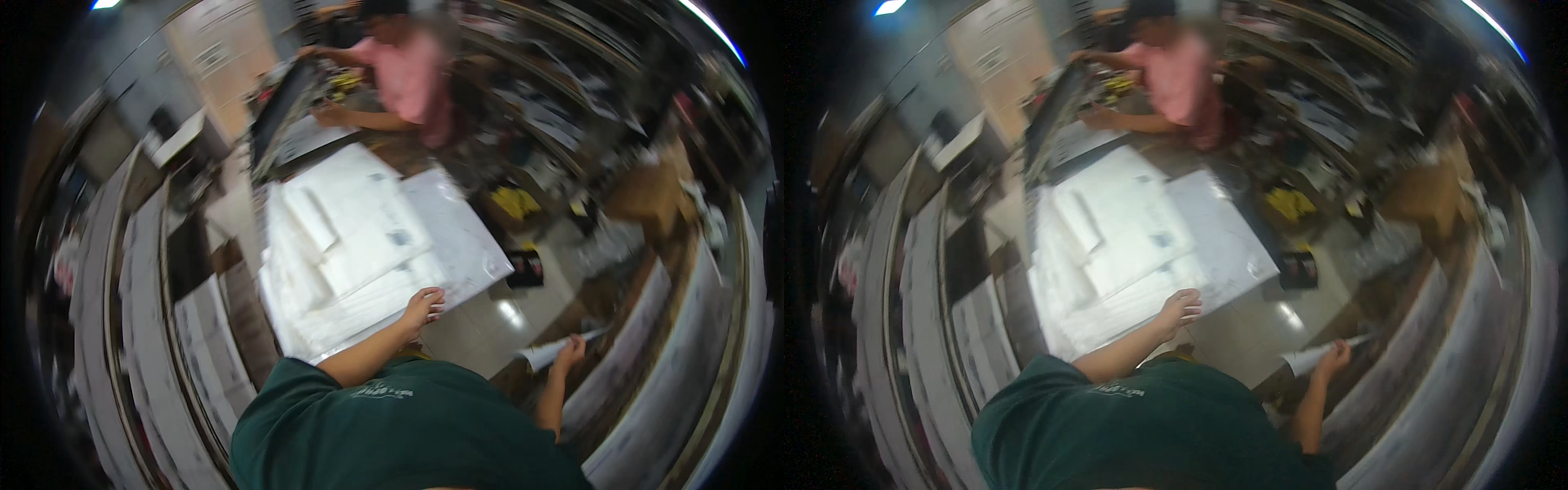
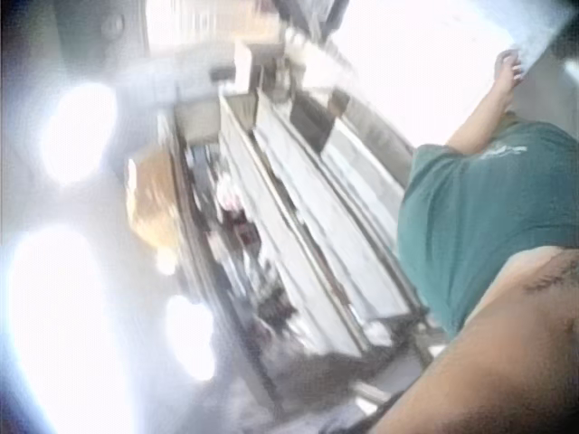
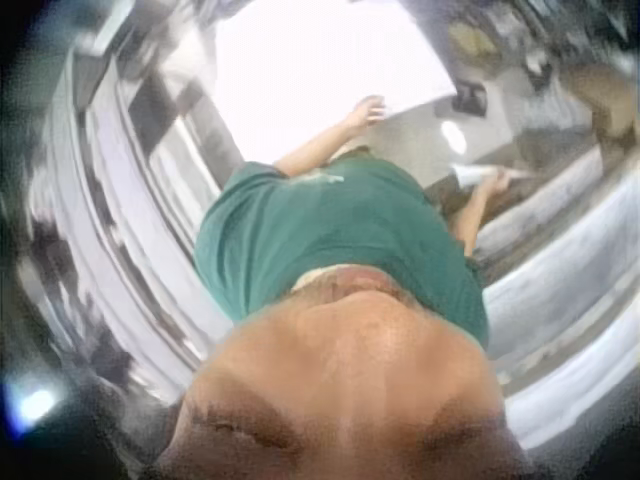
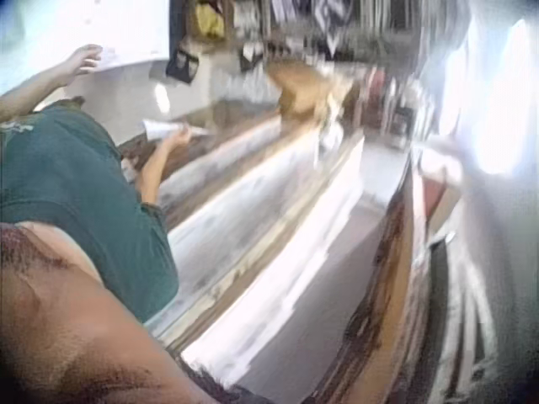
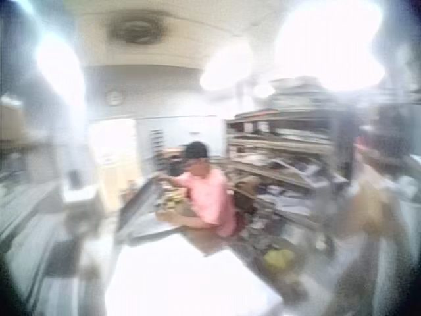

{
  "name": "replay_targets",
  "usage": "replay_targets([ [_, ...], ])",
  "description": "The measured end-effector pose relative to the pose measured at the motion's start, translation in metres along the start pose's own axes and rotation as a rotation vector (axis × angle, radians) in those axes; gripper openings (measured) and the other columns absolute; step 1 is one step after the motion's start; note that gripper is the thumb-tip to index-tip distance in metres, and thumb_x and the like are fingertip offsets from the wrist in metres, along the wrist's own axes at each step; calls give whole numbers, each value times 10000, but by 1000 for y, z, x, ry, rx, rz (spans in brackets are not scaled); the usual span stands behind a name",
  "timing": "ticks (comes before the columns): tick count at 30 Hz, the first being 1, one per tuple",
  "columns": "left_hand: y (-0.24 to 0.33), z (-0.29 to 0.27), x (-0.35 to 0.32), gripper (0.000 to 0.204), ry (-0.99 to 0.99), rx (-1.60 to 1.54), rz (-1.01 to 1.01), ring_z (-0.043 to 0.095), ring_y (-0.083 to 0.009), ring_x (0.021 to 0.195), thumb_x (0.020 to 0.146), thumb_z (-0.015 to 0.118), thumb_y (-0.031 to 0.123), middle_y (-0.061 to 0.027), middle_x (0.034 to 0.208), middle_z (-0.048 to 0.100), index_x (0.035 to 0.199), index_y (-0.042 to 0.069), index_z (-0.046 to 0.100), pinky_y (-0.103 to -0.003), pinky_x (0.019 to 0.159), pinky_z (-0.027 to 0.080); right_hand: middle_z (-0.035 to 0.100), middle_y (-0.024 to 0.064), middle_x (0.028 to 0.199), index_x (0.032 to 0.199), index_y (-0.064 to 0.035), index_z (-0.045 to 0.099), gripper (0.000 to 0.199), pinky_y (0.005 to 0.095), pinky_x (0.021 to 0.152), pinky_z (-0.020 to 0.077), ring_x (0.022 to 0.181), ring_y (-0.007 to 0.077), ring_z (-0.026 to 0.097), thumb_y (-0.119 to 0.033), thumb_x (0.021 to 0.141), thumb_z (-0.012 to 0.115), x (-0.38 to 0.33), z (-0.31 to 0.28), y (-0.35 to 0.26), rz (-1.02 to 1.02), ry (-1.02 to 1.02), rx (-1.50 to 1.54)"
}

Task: The person repeatedly picks up white printed sheets from a table and places them onto a nearby metal rack. Another person in a pink shirt works at a screen printing station in the background. The camera wearer continues stacking the sheets one by one.

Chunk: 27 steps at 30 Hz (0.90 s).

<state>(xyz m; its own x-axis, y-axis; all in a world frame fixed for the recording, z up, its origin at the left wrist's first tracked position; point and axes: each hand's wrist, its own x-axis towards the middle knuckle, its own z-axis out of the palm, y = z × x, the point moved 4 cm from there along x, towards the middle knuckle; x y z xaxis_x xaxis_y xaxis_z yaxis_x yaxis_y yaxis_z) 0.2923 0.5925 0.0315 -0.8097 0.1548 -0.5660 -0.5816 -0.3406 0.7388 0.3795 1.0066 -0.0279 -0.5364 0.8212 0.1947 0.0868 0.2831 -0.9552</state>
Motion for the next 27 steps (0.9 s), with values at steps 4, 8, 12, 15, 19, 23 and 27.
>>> replay_targets([
  [4, 17, -27, 13, 307, 73, -41, 51, 495, -116, 776, 780, 617, 332, -20, 875, 536, 986, 129, 514, -257, 649, 416, 458, 35, 728, 765, -24, 485, 85, 252, 683, 364, 704, 137, 422, 12, 749, 410, 16, 25, -20, 18, -87, -12],
  [8, 34, -42, 39, 294, 108, -124, 123, 489, -110, 756, 776, 620, 321, -16, 854, 530, 964, 119, 518, -255, 640, 411, 483, 57, 778, 805, -7, 486, 97, 273, 710, 377, 741, 158, 445, 15, 761, 402, 22, 37, -46, 28, -121, -82],
  [12, 53, -53, 60, 352, 166, -204, 179, 485, -164, 851, 781, 590, 310, -59, 940, 518, 1028, 82, 486, -301, 750, 407, 516, 103, 839, 868, 27, 491, 128, 312, 755, 396, 808, 199, 484, 11, 772, 408, 34, 40, -31, -3, -118, -85],
  [15, 61, -78, 84, 357, 177, -291, 248, 490, -154, 817, 777, 606, 306, -47, 919, 514, 1033, 85, 490, -276, 716, 425, 540, 123, 877, 891, 26, 516, 166, 313, 775, 398, 840, 208, 504, 10, 746, 437, 32, 35, -40, -35, -73, -164],
  [19, 81, -125, 115, 389, 191, -520, 358, 508, -126, 764, 760, 643, 322, -28, 927, 510, 1038, 95, 494, -206, 623, 468, 556, 149, 918, 938, 33, 551, 249, 312, 768, 409, 828, 221, 524, 26, 715, 442, 22, 22, -41, -140, -26, -275],
  [23, 120, -157, 140, 638, 151, -616, 319, 519, -144, 790, 731, 662, 406, -100, 1089, 442, 1187, 62, 379, -195, 598, 477, 565, 164, 953, 988, 44, 559, 321, 333, 785, 417, 820, 248, 540, 42, 690, 440, 8, 14, -48, -42, -22, -162],
  [27, 162, -177, 176, 719, 166, -725, 390, 524, -151, 805, 709, 676, 433, -119, 1137, 402, 1225, 56, 348, -165, 553, 470, 573, 173, 982, 1018, 49, 553, 364, 336, 834, 405, 890, 266, 546, 64, 674, 436, -11, 4, -72, -70, -16, -209],
])
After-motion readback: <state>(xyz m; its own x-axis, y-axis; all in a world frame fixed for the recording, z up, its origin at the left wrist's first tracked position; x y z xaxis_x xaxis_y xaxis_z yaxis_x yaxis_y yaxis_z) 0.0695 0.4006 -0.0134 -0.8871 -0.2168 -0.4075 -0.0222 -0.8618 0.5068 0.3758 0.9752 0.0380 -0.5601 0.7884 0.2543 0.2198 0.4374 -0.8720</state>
